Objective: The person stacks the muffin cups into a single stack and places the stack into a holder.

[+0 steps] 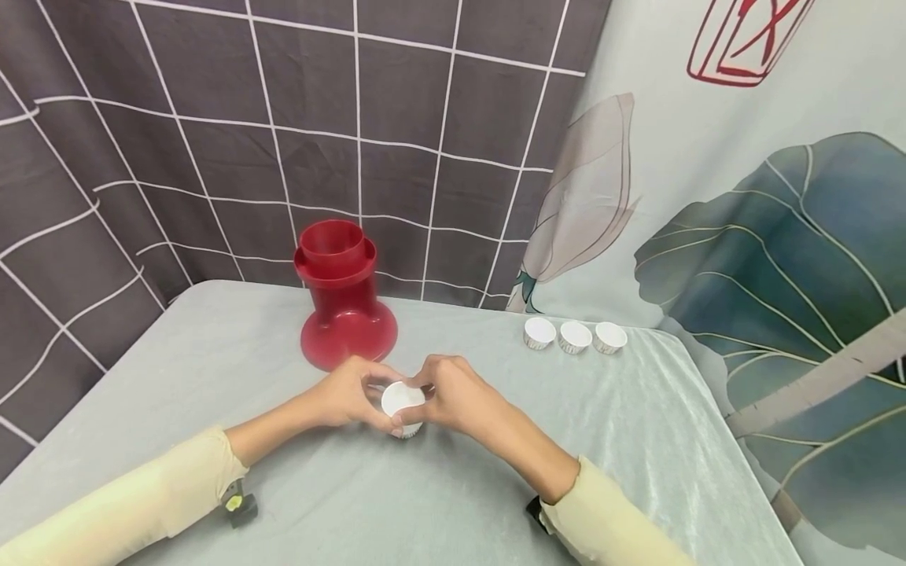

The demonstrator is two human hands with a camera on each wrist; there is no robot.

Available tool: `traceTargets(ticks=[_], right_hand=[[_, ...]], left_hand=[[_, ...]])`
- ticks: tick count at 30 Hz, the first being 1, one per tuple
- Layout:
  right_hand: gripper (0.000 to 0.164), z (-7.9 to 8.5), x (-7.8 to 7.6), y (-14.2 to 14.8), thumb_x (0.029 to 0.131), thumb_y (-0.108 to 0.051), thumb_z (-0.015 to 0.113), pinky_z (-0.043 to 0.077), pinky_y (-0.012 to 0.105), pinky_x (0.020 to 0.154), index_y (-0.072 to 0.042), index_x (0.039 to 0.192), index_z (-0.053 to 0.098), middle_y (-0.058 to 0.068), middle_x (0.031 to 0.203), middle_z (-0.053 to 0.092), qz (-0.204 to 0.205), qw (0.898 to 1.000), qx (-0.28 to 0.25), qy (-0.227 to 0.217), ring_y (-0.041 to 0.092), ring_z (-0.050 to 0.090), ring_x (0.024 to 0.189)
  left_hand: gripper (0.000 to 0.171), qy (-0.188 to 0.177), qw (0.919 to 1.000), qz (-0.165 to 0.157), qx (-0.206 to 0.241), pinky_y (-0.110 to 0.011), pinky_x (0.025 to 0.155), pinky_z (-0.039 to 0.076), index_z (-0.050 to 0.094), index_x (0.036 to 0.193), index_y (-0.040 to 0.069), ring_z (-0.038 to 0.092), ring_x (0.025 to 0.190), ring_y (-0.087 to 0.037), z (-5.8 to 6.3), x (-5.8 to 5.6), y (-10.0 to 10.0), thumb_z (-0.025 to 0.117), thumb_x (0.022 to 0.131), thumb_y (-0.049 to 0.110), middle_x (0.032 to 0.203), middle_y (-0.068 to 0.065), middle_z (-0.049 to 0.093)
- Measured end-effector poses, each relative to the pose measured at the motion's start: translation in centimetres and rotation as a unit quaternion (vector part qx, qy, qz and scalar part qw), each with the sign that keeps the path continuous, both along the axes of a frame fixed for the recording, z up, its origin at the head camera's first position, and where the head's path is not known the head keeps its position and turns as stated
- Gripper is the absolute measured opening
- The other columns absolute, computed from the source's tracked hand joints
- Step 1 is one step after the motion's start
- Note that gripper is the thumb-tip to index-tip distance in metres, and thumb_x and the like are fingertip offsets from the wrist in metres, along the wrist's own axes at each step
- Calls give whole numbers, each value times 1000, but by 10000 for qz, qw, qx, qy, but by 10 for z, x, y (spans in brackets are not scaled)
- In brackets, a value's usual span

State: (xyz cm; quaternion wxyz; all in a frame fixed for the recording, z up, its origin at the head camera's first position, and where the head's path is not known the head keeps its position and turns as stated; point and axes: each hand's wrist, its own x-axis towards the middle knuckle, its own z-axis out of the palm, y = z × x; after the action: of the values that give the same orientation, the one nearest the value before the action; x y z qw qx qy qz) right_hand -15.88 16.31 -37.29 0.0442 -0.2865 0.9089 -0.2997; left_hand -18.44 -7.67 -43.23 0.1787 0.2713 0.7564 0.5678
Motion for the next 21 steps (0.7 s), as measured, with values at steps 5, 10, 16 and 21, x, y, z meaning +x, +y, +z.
traceTargets(ticks=[5, 10, 16, 21], right_hand=[[47, -1, -1, -1, 78, -28, 105, 54, 19, 68, -6, 116, 89, 1, 87, 78, 16, 10000, 50, 44, 3, 63, 76], [49, -2, 0, -1, 78, -29, 105, 52, 19, 67, -5, 117, 89, 0, 86, 77, -11, 10000, 72, 54, -1, 57, 74], [52, -1, 1, -1, 79, -29, 105, 51, 19, 64, -4, 121, 88, 1, 86, 76, 31, 9999, 70, 88, -1, 55, 72], [51, 0, 0, 1, 79, -27, 105, 52, 19, 64, -6, 122, 88, 2, 87, 79, 125, 9998, -41, 167, -1, 56, 72]], left_hand=[[57, -109, 9999, 10, 22, -32, 93, 71, 83, 131, 3, 81, 99, -16, -1, 1, 0, 103, 77, 6, 123, -12, 84], [56, -103, 9999, -5, 36, -32, 94, 71, 83, 130, 4, 80, 100, -17, -2, 2, 0, 103, 78, 7, 122, -11, 84], [55, 1, 10000, -40, -7, -32, 96, 70, 83, 130, 4, 80, 102, -16, -2, 1, -1, 103, 78, 9, 122, -11, 85], [54, 121, 9998, -41, -153, -31, 98, 69, 84, 129, 6, 79, 103, -15, 0, 0, -1, 103, 79, 14, 121, -8, 85]])
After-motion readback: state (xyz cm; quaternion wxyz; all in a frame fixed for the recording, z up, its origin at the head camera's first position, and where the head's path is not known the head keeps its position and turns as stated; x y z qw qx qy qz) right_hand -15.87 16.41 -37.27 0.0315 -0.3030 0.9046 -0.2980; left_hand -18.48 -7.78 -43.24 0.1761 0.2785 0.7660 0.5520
